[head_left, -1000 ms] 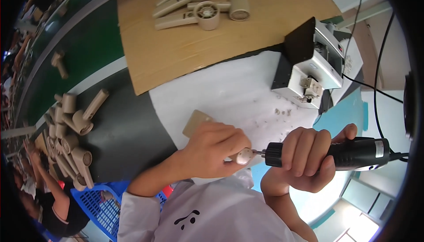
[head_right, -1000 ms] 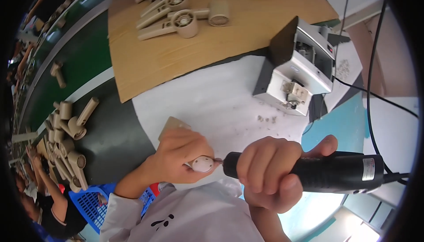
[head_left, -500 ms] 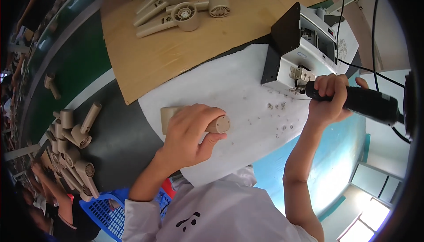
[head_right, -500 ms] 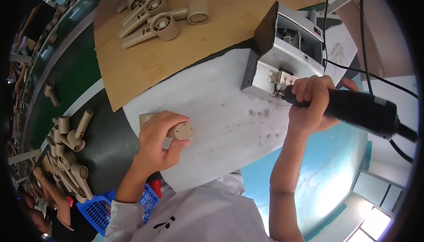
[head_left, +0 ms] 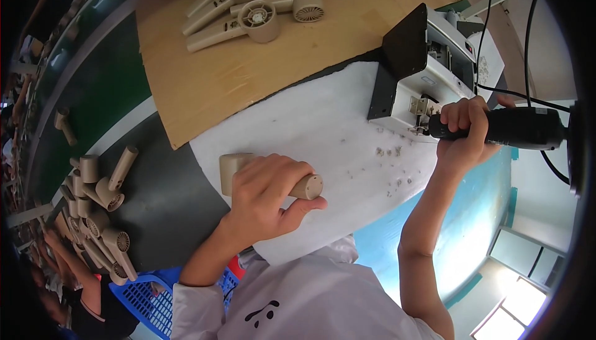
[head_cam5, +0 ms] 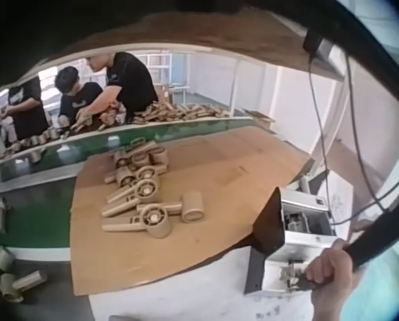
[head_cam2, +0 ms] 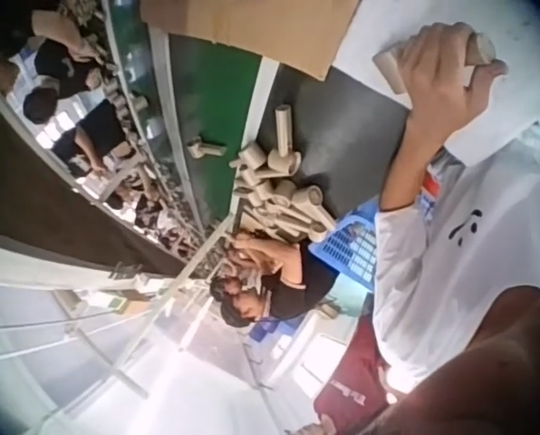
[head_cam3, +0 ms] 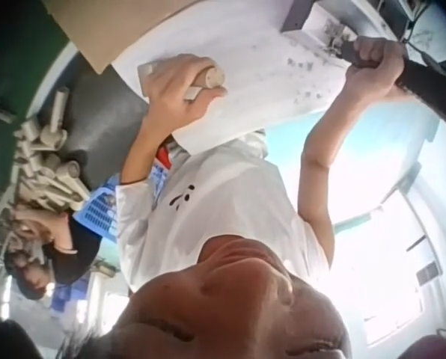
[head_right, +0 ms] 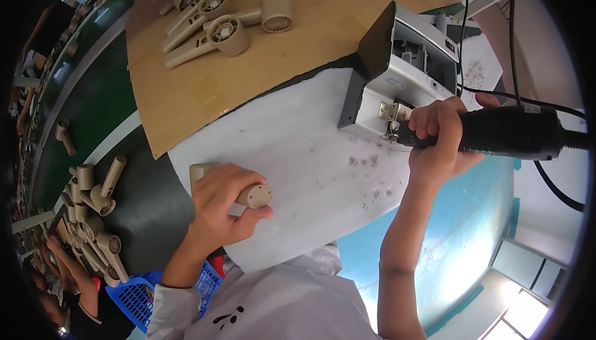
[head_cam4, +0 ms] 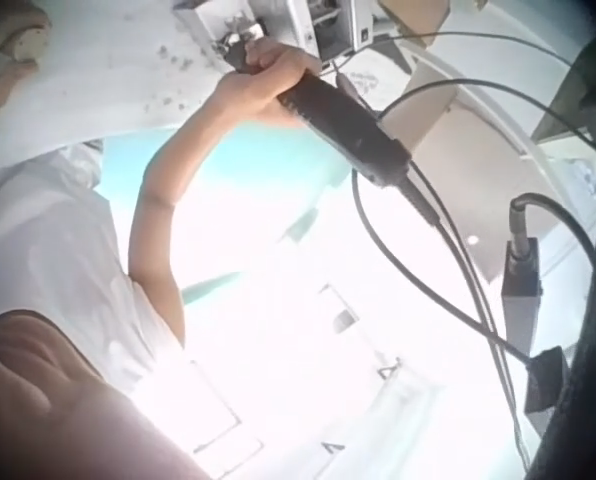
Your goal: The person assembles portable handheld fans by screwing plastic handle components together with an electric screwdriver.
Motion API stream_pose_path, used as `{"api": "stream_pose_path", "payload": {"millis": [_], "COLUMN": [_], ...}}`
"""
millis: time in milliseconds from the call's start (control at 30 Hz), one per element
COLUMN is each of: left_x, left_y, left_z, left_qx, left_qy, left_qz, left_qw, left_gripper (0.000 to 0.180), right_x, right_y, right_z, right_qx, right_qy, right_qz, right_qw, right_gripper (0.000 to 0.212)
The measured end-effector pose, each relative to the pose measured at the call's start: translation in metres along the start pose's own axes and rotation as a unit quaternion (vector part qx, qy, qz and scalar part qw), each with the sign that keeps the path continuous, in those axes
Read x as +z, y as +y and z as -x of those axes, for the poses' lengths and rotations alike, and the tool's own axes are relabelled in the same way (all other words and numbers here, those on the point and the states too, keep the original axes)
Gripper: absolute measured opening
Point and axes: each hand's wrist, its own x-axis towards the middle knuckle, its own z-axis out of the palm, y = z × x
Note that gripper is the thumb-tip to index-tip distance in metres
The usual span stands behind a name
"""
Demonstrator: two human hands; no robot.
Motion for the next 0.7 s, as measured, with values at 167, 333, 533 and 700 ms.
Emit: {"api": "stream_pose_path", "payload": {"millis": [167,333,533,700], "left_x": [0.0010,0.0006,0.0012,0.0011], "left_y": [0.0007,0.0014,0.0016,0.0015], "left_z": [0.0002,-0.0011,-0.0009,-0.0012], "left_qx": [0.002,-0.002,-0.004,-0.006], "left_qy": [-0.010,-0.016,-0.021,-0.026], "left_qz": [-0.017,-0.016,-0.021,-0.019], "left_qw": [1.000,1.000,1.000,0.999], "left_gripper": [0.041,0.041,0.041,0.041], "right_x": [0.0013,-0.0032,0.0013,-0.0045], "right_y": [-0.0052,-0.0007,0.0018,0.0017], "right_z": [-0.0005,-0.0048,-0.0021,0.0005], "right_qx": [-0.001,-0.016,-0.007,-0.005], "right_qy": [-0.003,-0.016,-0.017,-0.047], "right_qz": [-0.022,-0.030,-0.002,-0.017], "right_qw": [1.000,0.999,1.000,0.999], "right_gripper": [0.041,0.040,0.041,0.043]}}
